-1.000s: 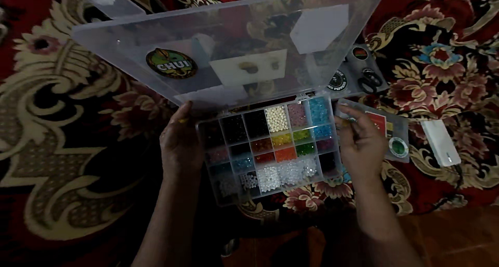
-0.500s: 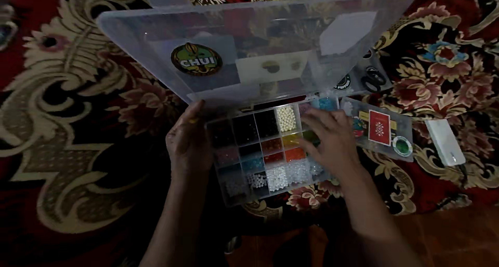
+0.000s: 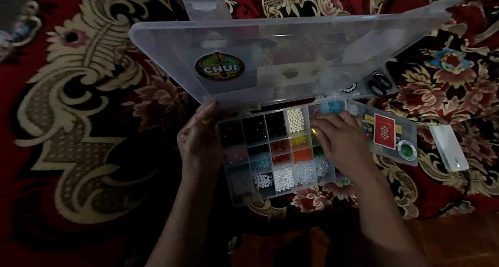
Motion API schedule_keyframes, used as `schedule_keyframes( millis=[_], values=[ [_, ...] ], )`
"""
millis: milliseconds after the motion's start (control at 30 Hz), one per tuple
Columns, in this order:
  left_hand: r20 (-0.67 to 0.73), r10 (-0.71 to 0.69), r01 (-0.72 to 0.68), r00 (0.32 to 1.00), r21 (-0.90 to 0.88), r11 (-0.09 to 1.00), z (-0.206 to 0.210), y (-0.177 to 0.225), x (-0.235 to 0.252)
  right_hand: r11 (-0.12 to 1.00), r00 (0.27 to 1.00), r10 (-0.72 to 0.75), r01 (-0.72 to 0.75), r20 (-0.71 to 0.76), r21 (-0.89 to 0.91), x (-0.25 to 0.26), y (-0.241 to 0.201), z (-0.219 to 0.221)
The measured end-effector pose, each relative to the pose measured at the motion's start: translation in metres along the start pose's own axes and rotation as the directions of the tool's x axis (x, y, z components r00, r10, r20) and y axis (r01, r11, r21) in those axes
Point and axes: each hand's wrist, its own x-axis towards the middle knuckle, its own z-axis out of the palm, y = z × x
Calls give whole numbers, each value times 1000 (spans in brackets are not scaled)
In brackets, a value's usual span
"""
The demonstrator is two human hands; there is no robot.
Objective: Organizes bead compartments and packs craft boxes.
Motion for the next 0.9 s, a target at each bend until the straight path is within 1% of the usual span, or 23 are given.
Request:
schedule_keyframes(
  millis=[267,400,533,633,667,700,733,767,800,833,867,900],
  values=[
    [-2,-13,13,1000,-22,1000,2,-1,0,996,999,3,-7,45,91,-1,7,-3],
    [-5,-33,33,999,-26,999,3,-1,0,990,999,25,-29,33,136,-1,7,-4],
    [6,-29,29,1000,-23,999,1,-2,-1,965,994,96,-79,-58,251,-3,11,-2],
    [24,-24,25,999,-46,999,0,-5,0,887,963,228,-144,-145,438,-6,12,-4],
    [21,-31,32,999,-47,998,0,-5,0,840,944,288,-168,-161,516,-7,11,-6],
    [16,-40,41,999,-45,998,0,-5,1,767,921,357,-195,-154,611,-6,10,-8],
    [13,-47,47,999,-39,998,0,-6,1,650,890,441,-230,-114,724,-6,7,-10],
    [11,-55,56,998,-25,998,0,-7,2,493,852,522,-261,-42,830,-5,5,-12],
    [7,-66,66,998,-15,998,0,-8,2,310,810,585,-277,47,909,-4,2,-15],
    [2,-72,72,997,-10,997,0,-9,3,134,769,624,-280,139,951,-3,0,-18],
    [-6,-72,72,997,-3,997,1,-10,3,-10,737,641,-270,213,963,-2,-2,-20],
    [-9,-68,68,998,2,998,1,-10,3,-124,716,642,-254,273,959,-1,-2,-22]
  ],
)
